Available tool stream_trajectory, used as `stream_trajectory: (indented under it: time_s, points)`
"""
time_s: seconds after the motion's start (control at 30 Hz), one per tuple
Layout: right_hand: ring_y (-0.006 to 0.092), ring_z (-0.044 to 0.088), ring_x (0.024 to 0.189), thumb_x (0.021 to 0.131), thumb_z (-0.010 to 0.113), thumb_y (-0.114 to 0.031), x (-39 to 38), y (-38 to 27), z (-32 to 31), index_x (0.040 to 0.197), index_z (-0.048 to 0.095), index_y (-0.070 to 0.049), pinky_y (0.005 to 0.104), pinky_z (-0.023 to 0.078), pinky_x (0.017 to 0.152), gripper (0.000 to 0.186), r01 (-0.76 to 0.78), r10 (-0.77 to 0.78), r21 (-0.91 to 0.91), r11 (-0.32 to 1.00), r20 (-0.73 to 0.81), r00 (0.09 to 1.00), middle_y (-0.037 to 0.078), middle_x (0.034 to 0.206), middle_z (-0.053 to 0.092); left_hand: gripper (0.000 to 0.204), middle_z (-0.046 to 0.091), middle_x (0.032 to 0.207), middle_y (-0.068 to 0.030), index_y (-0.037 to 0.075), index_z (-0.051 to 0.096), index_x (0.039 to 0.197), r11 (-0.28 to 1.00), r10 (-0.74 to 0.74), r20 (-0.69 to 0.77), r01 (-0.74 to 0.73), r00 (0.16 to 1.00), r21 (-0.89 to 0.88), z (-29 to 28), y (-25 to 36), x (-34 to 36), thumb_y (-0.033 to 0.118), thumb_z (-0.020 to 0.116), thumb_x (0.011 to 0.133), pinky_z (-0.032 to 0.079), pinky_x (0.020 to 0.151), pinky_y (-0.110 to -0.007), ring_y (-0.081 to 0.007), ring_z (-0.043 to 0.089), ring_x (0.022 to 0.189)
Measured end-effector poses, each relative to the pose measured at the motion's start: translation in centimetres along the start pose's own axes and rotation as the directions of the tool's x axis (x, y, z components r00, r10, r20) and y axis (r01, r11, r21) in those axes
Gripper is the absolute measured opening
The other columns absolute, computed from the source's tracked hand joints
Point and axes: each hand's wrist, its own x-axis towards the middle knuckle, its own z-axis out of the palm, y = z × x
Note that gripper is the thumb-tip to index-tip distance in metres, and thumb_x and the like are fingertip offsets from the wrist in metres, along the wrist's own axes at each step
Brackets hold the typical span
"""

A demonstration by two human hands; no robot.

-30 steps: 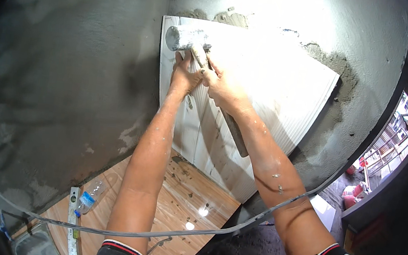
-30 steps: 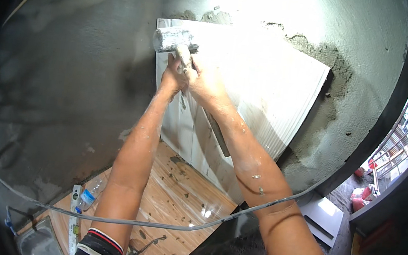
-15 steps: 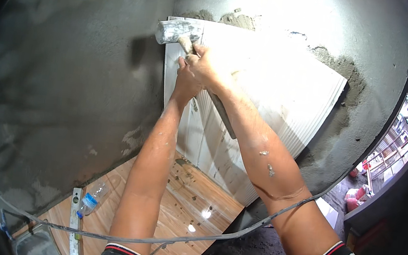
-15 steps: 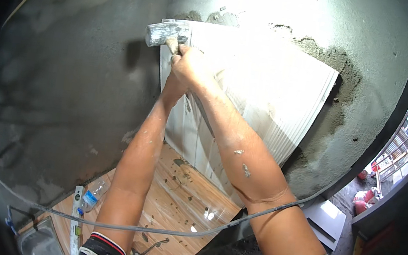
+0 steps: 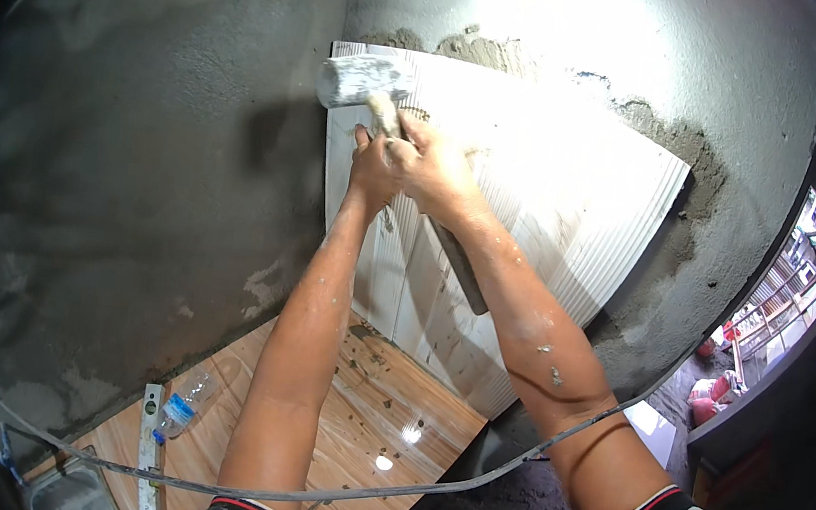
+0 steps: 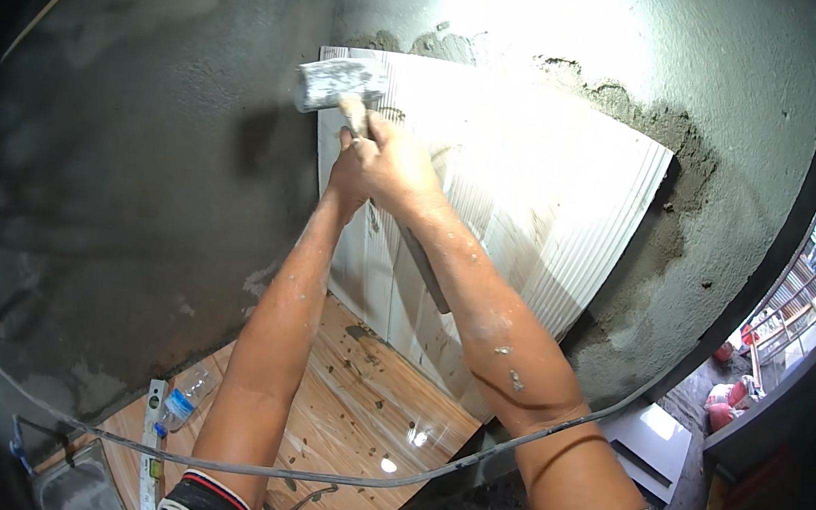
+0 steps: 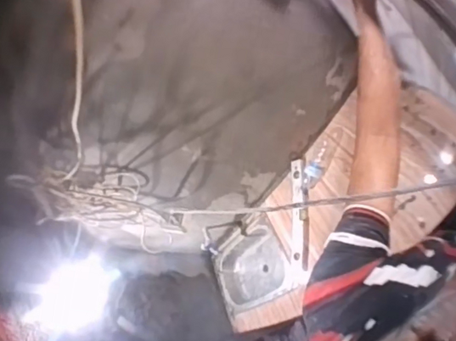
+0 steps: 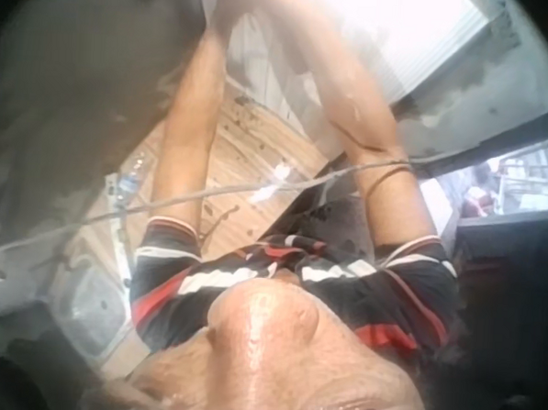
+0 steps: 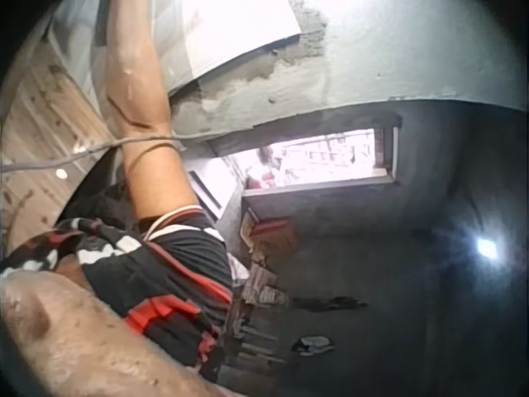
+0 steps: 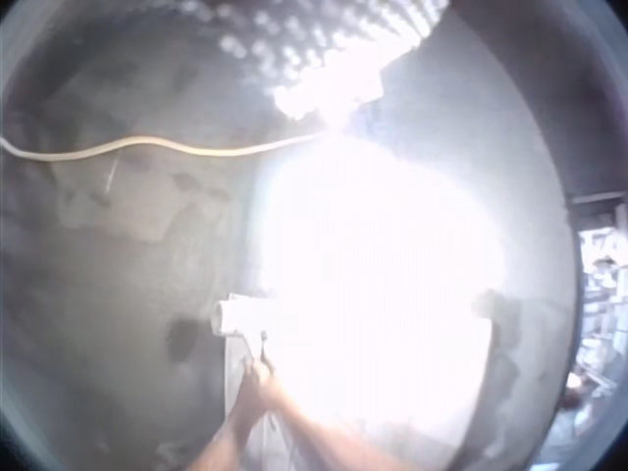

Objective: The person places a tile covered in mortar onto a wall and taps it into place using a mallet.

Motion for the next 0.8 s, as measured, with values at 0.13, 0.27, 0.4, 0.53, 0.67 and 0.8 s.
stream_trajectory:
  time_s: [0.13,0.27,0.4,0.53,0.67,0.8]
  points:
    - [0.0201,0.066,0.092,0.099,0.056,-0.019,-0.9,2.0,-1.0,0.143,0.055,0.001,0.0352,0.054,0.087,0.048,0.076,-0.088,-0.111,0.991,-0.109,0.99,0.018,0.102,0.07,0.085,0.029,0.153,-0.0437,0.021,0.03,0.159,0.994,-0.077,-0.006,0.077,0.997,0.082,0.9,2.6,-0.4,0.037,0.071,0.087,0.047,0.11,-0.053,-0.0577,0.046,0.133]
    - [0.0149,0.063,0.08,0.1,0.056,-0.019,-2.1,-2.2,-2.6,0.147,0.053,-0.002,0.0319,0.054,0.076,0.05,-0.071,0.066,0.081,0.994,0.063,0.996,0.011,0.093,0.07,0.088,0.03,0.157,-0.0374,0.024,0.022,0.163,0.997,-0.042,0.019,0.041,0.999,0.068,-0.6,2.7,-0.5,0.038,0.068,0.089,0.043,0.114,-0.054,-0.0576,0.041,0.138]
    - [0.0126,0.061,0.073,0.101,0.055,-0.019,-2.0,-1.2,-1.9,0.148,0.053,-0.003,0.0318,0.054,0.07,0.05,-0.046,0.045,0.059,0.997,0.014,0.999,0.009,0.088,0.069,0.09,0.03,0.161,-0.0303,0.023,0.025,0.163,0.973,-0.039,0.009,0.036,0.999,0.229,-0.7,2.6,-0.1,0.046,0.069,0.089,0.037,0.119,-0.054,-0.0576,0.033,0.143]
    - [0.012,0.06,0.072,0.101,0.055,-0.021,-2.8,0.1,-2.5,0.148,0.052,-0.004,0.0317,0.054,0.07,0.05,-0.14,0.138,0.02,0.99,0.054,0.989,0.008,0.088,0.069,0.088,0.028,0.162,-0.0306,0.025,0.029,0.162,0.989,-0.088,-0.002,0.088,0.996,0.117,0.6,3.0,-0.7,0.041,0.073,0.087,0.037,0.119,-0.054,-0.0566,0.029,0.146]
    - [0.0119,0.059,0.072,0.101,0.055,-0.021,-1.8,-1.2,-0.9,0.147,0.053,-0.004,0.0314,0.053,0.07,0.049,0.108,-0.11,-0.076,0.991,-0.034,0.993,0.005,0.081,0.064,0.091,0.022,0.16,-0.0392,0.028,0.031,0.161,0.983,-0.028,-0.014,0.03,1.0,0.181,-1.5,1.4,-0.5,0.04,0.077,0.083,0.04,0.116,-0.054,-0.0569,0.035,0.143]
    - [0.0118,0.058,0.07,0.101,0.055,-0.021,-1.2,-0.9,-1.5,0.14,0.057,-0.002,0.032,0.052,0.068,0.043,-0.096,0.096,0.003,0.995,0.02,0.995,0.004,0.078,0.061,0.08,0.028,0.157,-0.0399,0.02,0.041,0.156,0.987,-0.101,-0.052,0.107,0.994,0.122,-0.1,4.2,-1.3,0.037,0.074,0.085,0.043,0.114,-0.052,-0.0548,0.042,0.139]
